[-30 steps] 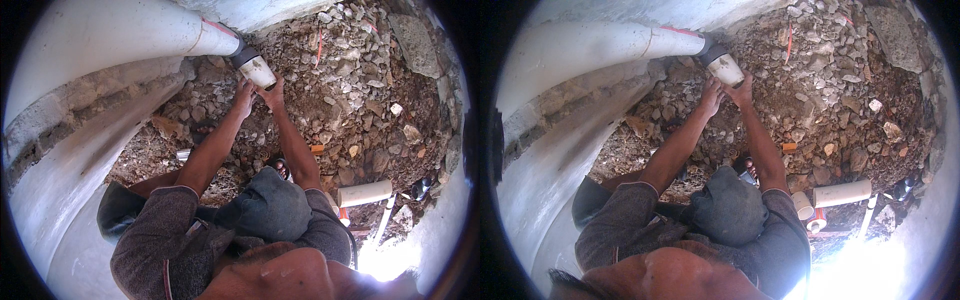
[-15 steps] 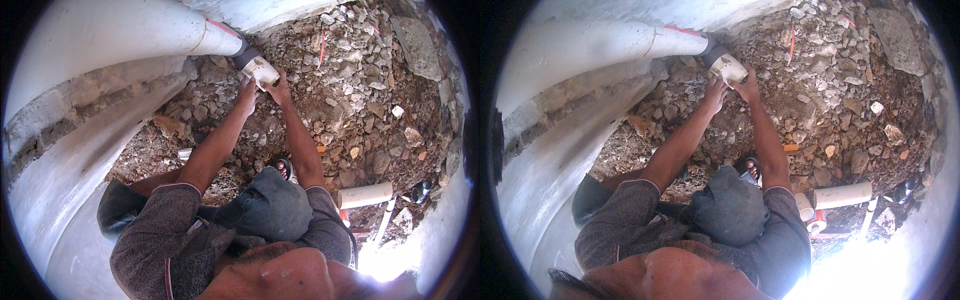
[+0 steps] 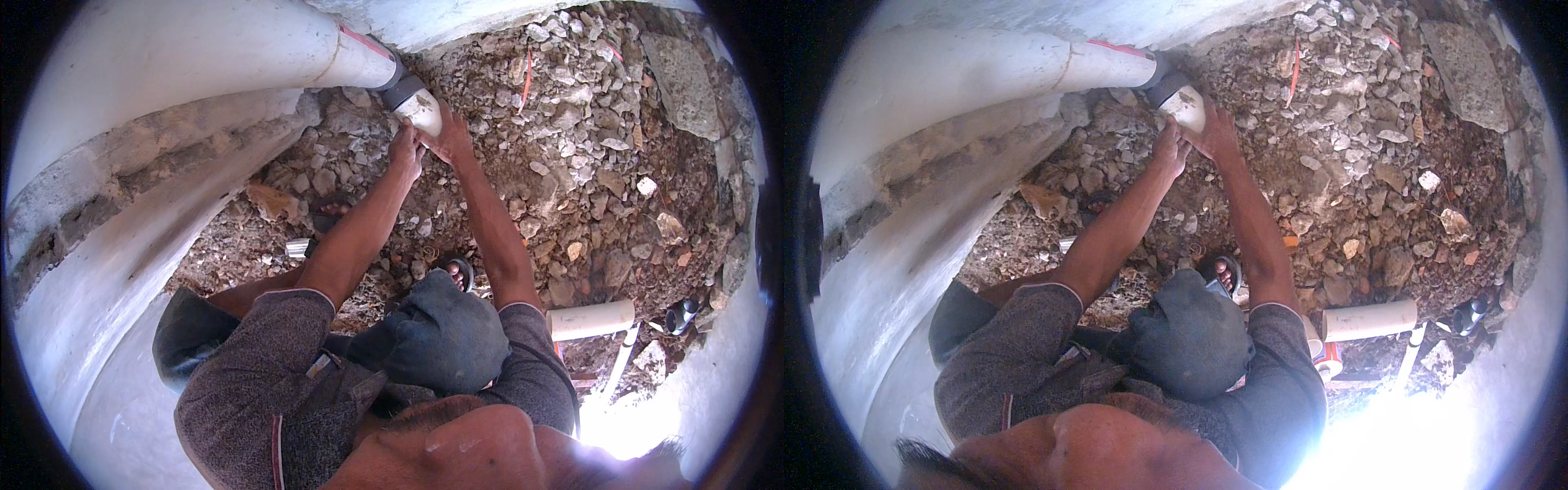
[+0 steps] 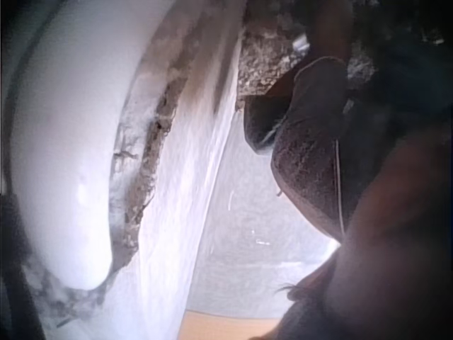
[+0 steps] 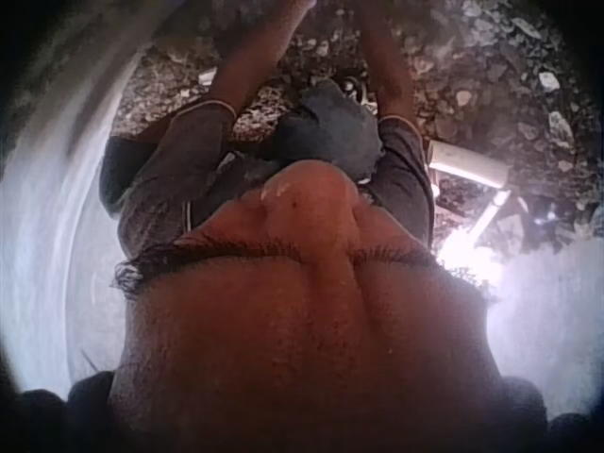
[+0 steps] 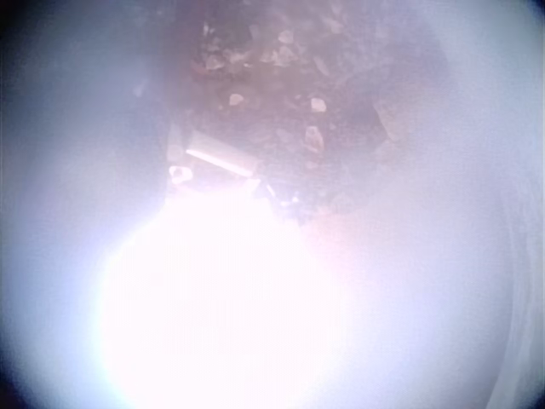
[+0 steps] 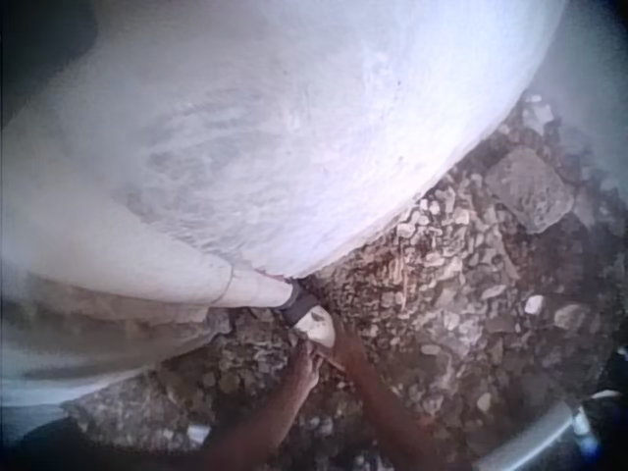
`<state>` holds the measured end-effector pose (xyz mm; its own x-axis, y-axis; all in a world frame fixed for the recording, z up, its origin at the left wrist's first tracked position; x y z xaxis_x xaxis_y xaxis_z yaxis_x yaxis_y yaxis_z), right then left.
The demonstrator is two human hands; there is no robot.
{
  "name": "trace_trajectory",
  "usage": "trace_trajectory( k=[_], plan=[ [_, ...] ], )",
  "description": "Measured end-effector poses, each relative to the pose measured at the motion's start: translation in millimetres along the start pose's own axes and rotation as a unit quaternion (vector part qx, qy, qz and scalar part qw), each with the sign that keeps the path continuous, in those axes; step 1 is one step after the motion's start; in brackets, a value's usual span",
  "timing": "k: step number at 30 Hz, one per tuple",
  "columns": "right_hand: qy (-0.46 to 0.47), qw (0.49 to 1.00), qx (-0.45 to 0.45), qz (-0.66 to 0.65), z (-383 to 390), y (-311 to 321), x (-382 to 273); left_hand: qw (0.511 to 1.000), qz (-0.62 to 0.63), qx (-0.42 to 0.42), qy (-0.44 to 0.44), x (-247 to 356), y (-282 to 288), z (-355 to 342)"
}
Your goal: The person uses an angle grinder to cut a section of PVC pipe on a tiled surface, applies adhesive from a small can to the interior and exterior of the pipe and a fitting, and then joins the pipe to a wall-mounted drainage outlet.
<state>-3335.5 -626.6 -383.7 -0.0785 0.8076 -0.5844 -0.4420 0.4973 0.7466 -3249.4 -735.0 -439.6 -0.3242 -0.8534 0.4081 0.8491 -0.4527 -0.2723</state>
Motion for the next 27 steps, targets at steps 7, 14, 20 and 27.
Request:
trace_trajectory(
  k=[7, 14, 20, 27],
  plan=[
    [-0.007, 0.999, -0.043, -0.001, -10, -6, 6, 0.999, -0.014, -0.036, 0.005, 1, -10, 0],
    [-0.01, 0.999, -0.045, -0.028, -13, -3, 12, 0.997, -0.012, 0.024, 0.068, 1, -8, -4],
    [-0.025, 0.994, -0.08, -0.067, -14, -7, 10, 0.999, -0.013, -0.025, 0.021, -18, 6, -6],
    [-0.009, 0.997, -0.056, -0.057, -15, -1, 6, 0.998, -0.02, -0.062, 0.021, 0, -22, 3]
  ],
)
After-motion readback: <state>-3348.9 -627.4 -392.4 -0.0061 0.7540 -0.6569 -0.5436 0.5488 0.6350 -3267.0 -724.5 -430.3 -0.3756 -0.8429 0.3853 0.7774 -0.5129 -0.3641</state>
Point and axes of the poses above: each hand's wrist, its own z-axis away from the middle knuckle, its own y-axis out of the back of the hand, x = y × z, the point moved 7 cm from there along -z, towards the middle knuckle, and after that the axes turned 9 degrees about z, right-handed, at the moved point
